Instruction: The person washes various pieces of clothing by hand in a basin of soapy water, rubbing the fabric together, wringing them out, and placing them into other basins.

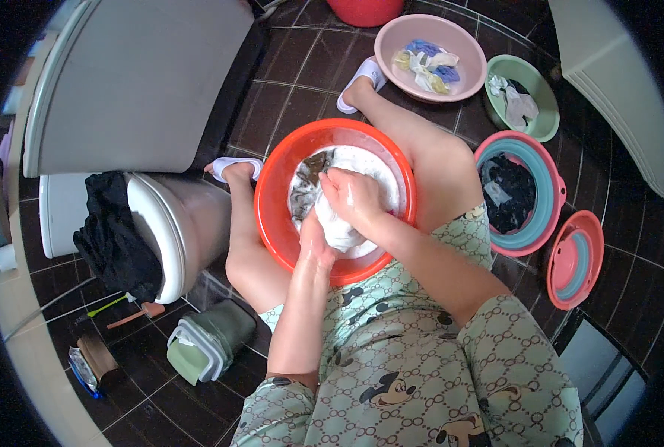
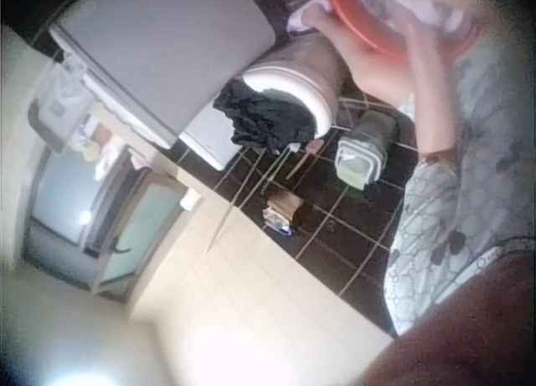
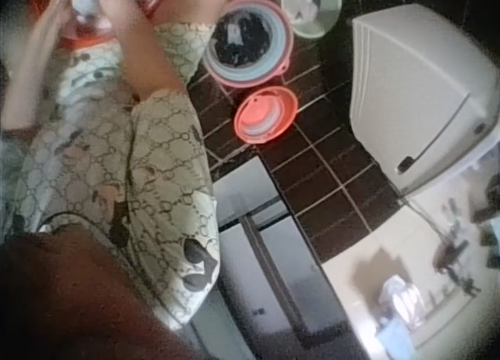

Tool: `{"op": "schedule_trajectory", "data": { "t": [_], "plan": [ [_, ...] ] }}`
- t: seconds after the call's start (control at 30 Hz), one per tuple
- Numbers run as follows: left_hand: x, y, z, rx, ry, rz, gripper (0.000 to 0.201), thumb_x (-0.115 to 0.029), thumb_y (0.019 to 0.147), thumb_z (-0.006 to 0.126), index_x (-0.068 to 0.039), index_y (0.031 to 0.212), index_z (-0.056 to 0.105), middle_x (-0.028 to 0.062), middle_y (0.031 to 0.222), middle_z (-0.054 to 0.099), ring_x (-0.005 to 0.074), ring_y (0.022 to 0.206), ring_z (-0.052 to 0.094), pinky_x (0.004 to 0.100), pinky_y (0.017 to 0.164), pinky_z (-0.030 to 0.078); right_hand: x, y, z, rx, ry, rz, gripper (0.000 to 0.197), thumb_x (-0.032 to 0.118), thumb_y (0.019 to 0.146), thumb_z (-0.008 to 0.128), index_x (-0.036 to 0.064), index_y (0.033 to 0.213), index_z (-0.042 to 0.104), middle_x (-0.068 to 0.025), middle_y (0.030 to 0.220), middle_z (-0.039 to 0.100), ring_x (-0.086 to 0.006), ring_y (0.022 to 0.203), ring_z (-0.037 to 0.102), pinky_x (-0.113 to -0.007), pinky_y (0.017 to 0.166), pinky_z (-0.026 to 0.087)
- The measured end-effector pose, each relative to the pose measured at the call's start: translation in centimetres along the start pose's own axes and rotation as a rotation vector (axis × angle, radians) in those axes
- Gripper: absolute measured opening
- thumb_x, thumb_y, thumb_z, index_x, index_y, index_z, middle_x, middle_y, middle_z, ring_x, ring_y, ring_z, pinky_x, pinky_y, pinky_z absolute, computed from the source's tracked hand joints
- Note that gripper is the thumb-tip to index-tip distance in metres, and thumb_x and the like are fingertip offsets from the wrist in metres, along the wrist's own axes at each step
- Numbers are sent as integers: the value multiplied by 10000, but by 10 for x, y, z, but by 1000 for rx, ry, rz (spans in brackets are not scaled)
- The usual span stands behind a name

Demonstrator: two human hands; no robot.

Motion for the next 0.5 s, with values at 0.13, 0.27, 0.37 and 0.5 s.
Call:
{"op": "schedule_trajectory", "data": {
  "t": [0.13,0.27,0.37,0.5],
  "plan": [
    [-7,-9,8,545,-261,278,325,-316,948,440,-52,1083,572,97,989,643,231,874,641,394,758,544,57,-34,2,75,-7,-264,225,286,852,553,97,733,569,-125,677,620,-335,638,627,-456,570,477],
    [1,-3,1,25,-41,-20,350,-351,963,424,-62,1118,545,111,1020,628,236,931,628,369,800,531,17,-4,-5,-61,39,-77,272,281,866,570,98,669,531,-143,620,588,-364,565,585,-463,492,445],
    [4,1,-9,2,-71,-1,392,-412,939,451,-63,1070,572,95,986,632,232,882,632,385,759,540,23,-16,4,-46,35,-120,269,292,858,579,106,669,535,-133,610,588,-359,562,589,-466,499,444],
    [3,0,-19,43,-213,141,330,-360,946,460,-57,1024,565,72,947,606,237,838,611,356,737,535,39,-35,7,-83,30,-320,270,302,844,592,115,659,535,-126,605,592,-345,564,600,-474,514,447]
  ]
}}
Point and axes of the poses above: each hand's wrist, its own y-axis towards the middle knuckle, its own z-axis out of the palm, x = y × z, the point moved 4 cm from there along y, towards the middle knuckle
